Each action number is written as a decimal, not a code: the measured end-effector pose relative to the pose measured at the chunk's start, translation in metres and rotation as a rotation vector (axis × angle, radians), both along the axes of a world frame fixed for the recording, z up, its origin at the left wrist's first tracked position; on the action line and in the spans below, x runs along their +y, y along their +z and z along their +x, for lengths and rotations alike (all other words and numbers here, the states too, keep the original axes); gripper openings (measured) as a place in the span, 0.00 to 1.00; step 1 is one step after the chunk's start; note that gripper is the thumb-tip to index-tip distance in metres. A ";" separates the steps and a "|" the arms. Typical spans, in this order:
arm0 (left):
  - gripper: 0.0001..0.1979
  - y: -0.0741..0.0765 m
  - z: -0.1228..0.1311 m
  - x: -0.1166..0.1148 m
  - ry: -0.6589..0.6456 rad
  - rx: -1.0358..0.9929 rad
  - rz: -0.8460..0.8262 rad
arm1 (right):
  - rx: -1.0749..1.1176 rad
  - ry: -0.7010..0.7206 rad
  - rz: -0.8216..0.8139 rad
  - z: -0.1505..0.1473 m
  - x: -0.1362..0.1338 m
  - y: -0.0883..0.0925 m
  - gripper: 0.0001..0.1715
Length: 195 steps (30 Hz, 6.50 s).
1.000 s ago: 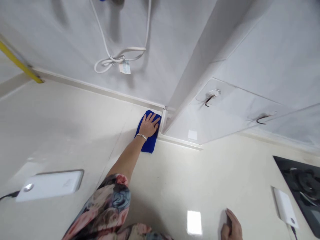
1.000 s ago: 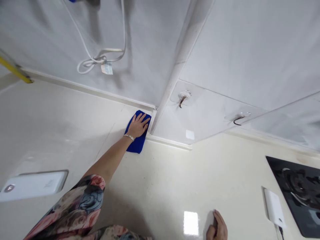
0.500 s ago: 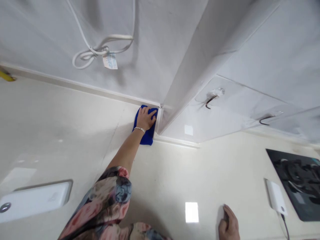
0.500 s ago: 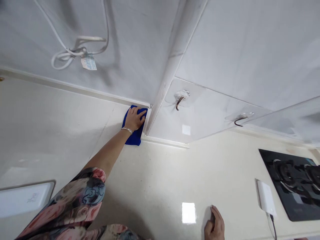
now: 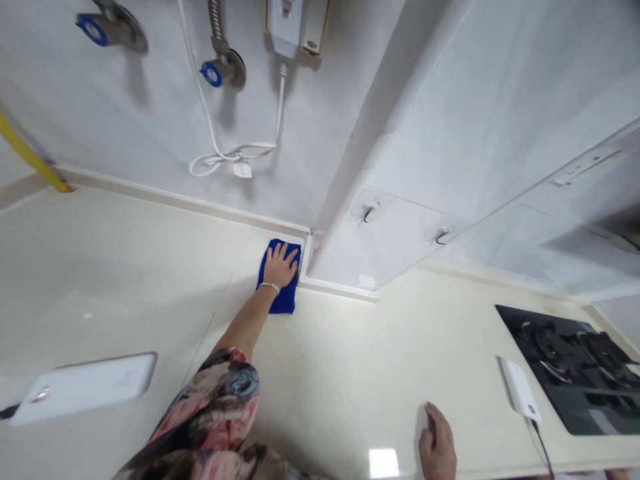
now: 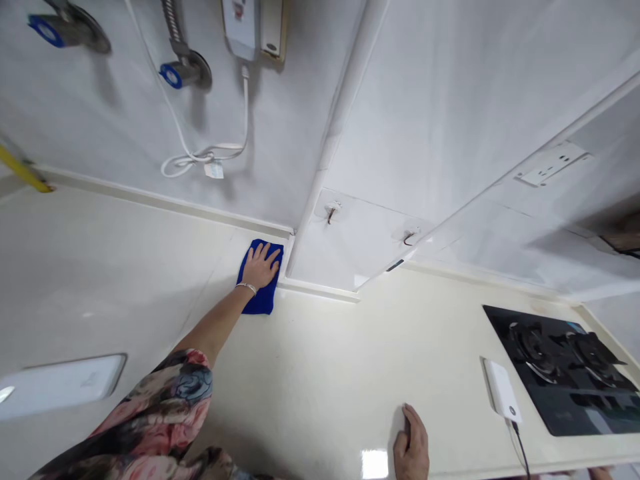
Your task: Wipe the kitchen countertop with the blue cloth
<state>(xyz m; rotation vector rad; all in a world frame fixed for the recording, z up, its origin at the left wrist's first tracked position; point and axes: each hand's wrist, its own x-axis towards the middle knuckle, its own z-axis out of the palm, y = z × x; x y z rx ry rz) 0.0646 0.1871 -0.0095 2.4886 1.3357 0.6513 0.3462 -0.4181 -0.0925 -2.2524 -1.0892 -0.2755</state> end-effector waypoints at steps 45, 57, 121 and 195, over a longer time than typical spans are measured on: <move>0.28 0.009 -0.046 -0.048 -0.187 0.129 -0.061 | 0.010 -0.042 -0.028 -0.020 0.005 0.031 0.30; 0.30 0.008 0.012 0.025 -0.061 0.111 -0.076 | -0.026 -0.032 -0.068 -0.019 0.002 0.032 0.29; 0.32 0.009 0.052 -0.226 -0.197 0.180 -0.123 | 0.045 -0.057 0.083 -0.028 0.022 0.037 0.24; 0.31 0.017 -0.045 -0.312 -0.092 0.284 -0.075 | 0.119 -0.017 0.121 -0.020 0.021 0.026 0.28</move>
